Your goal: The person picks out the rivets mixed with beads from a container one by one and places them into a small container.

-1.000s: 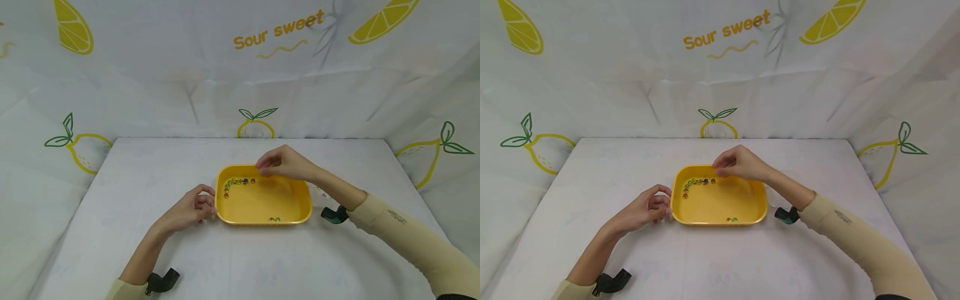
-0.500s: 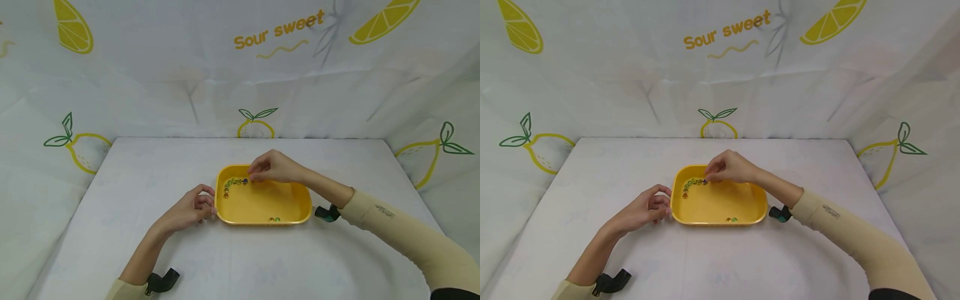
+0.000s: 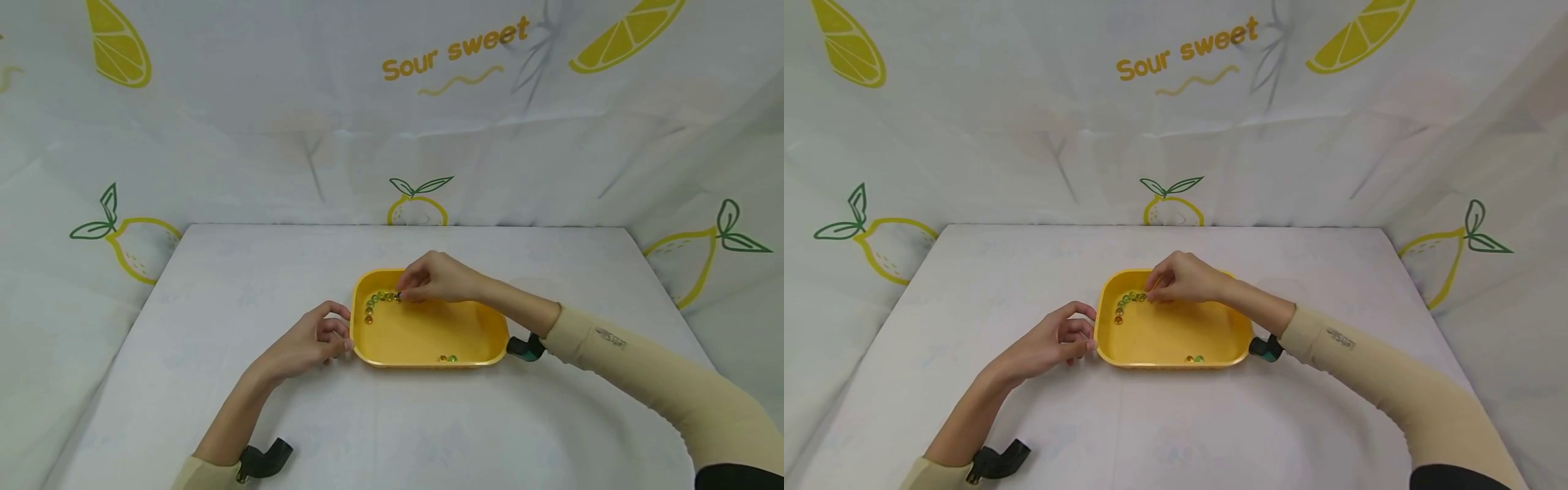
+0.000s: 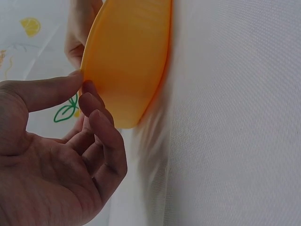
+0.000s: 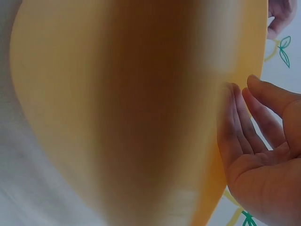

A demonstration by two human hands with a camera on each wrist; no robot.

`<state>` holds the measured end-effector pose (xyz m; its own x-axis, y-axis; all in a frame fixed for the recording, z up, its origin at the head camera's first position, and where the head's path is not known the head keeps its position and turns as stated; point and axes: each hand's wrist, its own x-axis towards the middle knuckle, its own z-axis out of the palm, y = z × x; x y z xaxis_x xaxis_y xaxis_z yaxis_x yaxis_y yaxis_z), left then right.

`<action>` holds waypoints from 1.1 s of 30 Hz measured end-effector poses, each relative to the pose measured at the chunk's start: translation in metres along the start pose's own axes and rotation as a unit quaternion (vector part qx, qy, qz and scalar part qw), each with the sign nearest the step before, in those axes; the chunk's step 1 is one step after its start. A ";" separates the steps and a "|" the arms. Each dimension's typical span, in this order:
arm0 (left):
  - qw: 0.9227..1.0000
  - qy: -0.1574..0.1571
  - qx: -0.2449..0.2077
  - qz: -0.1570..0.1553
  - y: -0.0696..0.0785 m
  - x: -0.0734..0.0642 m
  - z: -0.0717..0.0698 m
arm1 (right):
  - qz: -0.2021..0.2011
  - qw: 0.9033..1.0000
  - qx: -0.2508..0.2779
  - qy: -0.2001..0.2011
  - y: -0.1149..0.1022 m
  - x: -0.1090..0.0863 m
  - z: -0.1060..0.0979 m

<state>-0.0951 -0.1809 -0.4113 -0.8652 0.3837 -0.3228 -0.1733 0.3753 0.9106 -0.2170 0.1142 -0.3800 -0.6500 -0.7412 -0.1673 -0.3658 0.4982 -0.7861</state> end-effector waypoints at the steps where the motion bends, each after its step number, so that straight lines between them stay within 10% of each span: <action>1: 1.000 0.000 0.001 0.000 0.000 0.000 0.000 | -0.001 1.000 -0.003 -0.003 0.000 0.000 0.000; 33: 1.000 -0.007 0.007 0.013 -0.002 0.001 -0.001 | 0.033 0.994 -0.078 -0.064 -0.009 0.017 0.005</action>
<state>-0.0966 -0.1821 -0.4132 -0.8622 0.4062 -0.3026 -0.1442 0.3760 0.9154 -0.2211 0.0949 -0.3787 -0.5902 -0.7505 -0.2973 -0.4308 0.6043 -0.6702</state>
